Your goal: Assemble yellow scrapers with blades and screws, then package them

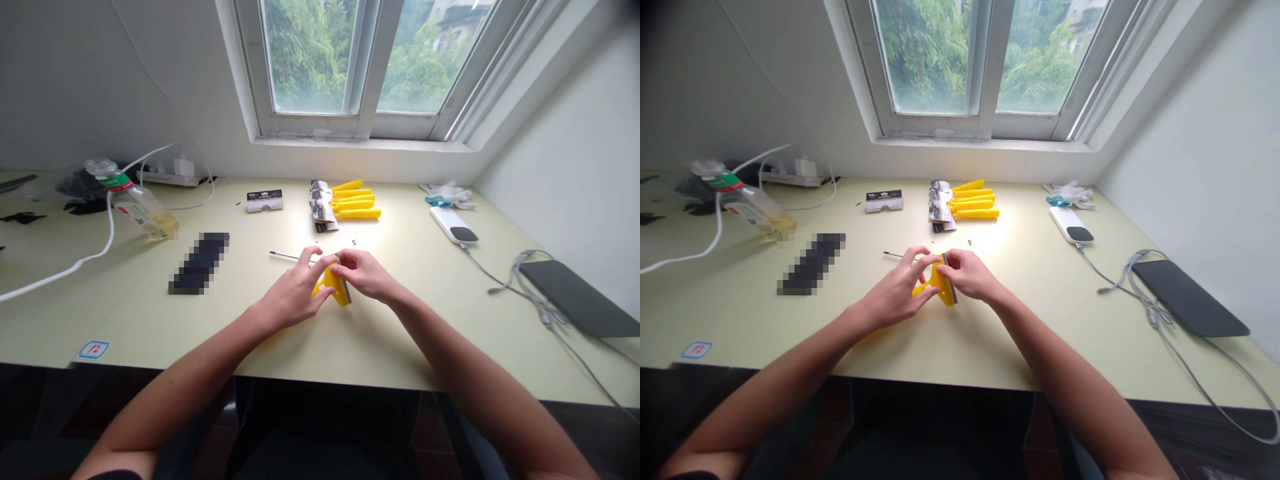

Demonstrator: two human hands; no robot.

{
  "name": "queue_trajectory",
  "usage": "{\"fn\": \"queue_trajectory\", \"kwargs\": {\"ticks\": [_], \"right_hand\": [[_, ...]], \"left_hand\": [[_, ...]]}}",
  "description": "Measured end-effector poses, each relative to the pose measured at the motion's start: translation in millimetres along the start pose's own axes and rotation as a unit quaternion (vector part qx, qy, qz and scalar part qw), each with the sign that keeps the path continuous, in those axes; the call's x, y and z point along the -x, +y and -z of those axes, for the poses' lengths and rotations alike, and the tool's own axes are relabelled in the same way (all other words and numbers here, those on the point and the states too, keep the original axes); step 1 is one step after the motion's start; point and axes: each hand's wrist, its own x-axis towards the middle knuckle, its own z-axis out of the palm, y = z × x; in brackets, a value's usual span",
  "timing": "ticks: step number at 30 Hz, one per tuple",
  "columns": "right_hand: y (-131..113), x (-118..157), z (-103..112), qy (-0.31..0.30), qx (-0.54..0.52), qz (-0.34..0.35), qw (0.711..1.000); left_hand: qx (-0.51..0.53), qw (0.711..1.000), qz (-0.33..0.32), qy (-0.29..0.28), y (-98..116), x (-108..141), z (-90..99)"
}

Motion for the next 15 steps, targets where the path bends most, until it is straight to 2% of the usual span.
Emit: {"fn": "queue_trajectory", "kwargs": {"ticks": [3,6,12,15], "right_hand": [[6.1,2.5,5.2,0.016,-0.029,-0.020,0.999],[10.4,1.4,8.1,0.018,-0.073,-0.032,0.997],[8.9,2.3,8.9,0.031,-0.109,-0.034,0.993],[6.4,4.2,8.2,0.029,-0.164,-0.040,0.985]], "left_hand": [[-0.123,0.988,-0.093,-0.028,-0.6,2.8,-1.2],[-0.187,0.969,-0.157,-0.026,-6.1,1.9,-7.5],[-0.254,0.950,-0.181,0.002,-11.7,-2.7,-16.0],[-0.268,0.945,-0.184,0.021,-9.1,-3.0,-15.0]]}}
